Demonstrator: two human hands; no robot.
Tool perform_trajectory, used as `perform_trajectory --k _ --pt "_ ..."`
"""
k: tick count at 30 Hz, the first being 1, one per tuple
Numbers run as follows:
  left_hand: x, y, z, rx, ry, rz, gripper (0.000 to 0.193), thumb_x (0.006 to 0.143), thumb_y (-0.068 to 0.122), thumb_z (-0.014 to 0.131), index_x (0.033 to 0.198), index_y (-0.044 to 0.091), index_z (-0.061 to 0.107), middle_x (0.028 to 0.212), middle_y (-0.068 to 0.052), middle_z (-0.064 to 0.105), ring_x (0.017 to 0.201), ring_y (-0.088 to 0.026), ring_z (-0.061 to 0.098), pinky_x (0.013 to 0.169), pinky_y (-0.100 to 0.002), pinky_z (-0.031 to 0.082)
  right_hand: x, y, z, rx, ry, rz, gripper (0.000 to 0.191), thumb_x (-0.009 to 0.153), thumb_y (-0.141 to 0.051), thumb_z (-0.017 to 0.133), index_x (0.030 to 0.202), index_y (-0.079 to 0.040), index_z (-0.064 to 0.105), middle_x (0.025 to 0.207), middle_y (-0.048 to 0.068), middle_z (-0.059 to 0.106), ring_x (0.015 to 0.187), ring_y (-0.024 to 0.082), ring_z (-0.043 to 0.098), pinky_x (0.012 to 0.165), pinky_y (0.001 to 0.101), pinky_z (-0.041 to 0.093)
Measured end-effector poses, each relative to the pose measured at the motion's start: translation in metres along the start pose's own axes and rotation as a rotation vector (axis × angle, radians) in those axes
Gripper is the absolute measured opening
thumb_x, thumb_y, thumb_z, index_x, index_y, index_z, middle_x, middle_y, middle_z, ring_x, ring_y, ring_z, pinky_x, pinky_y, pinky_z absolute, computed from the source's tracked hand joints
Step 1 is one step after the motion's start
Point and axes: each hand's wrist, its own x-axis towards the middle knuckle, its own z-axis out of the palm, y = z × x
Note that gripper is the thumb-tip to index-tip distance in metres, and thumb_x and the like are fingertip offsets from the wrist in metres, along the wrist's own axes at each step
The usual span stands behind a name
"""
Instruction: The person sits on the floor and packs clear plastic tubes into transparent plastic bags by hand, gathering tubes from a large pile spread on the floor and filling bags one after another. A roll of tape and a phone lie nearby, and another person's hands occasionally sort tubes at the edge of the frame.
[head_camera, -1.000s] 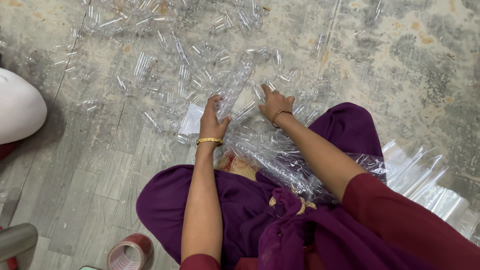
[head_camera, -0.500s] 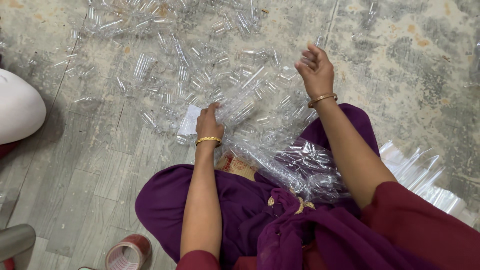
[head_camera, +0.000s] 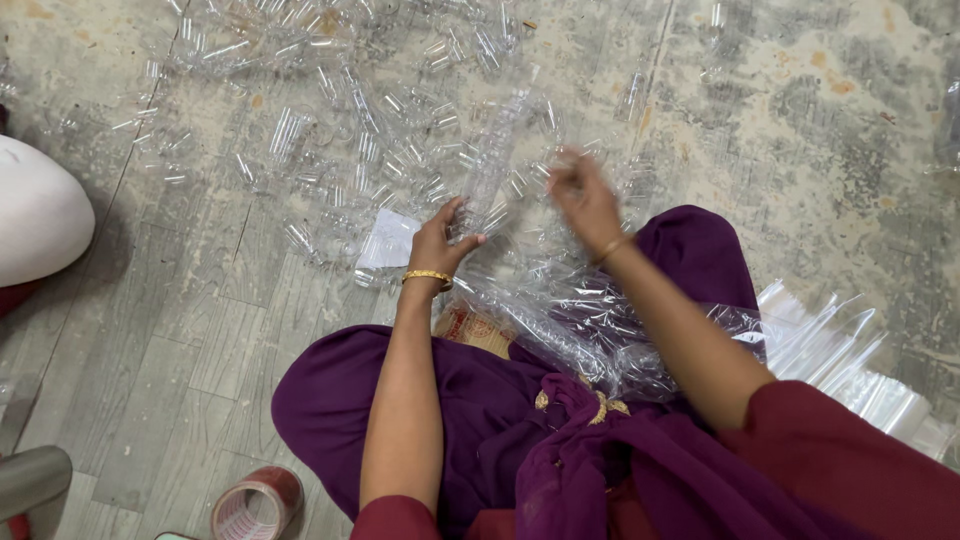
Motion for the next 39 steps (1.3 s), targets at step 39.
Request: perform_trajectory --k 39 --pt "-0.006 0.011 0.008 -0.005 -0.146 0.032 0.084 0.071 0.029 0.09 0.146 0.014 0.055 0.125 -0.018 0.072 0.112 -0.028 0.072 0.095 -0.039 0.056 -0.037 -0.007 0.006 -0.443 0.204 -0.649 0.058 0.087 -0.02 0.078 0.14 -0.016 0.055 0.154 0.023 0.045 0.145 0.038 0.038 0.119 0.0496 0.036"
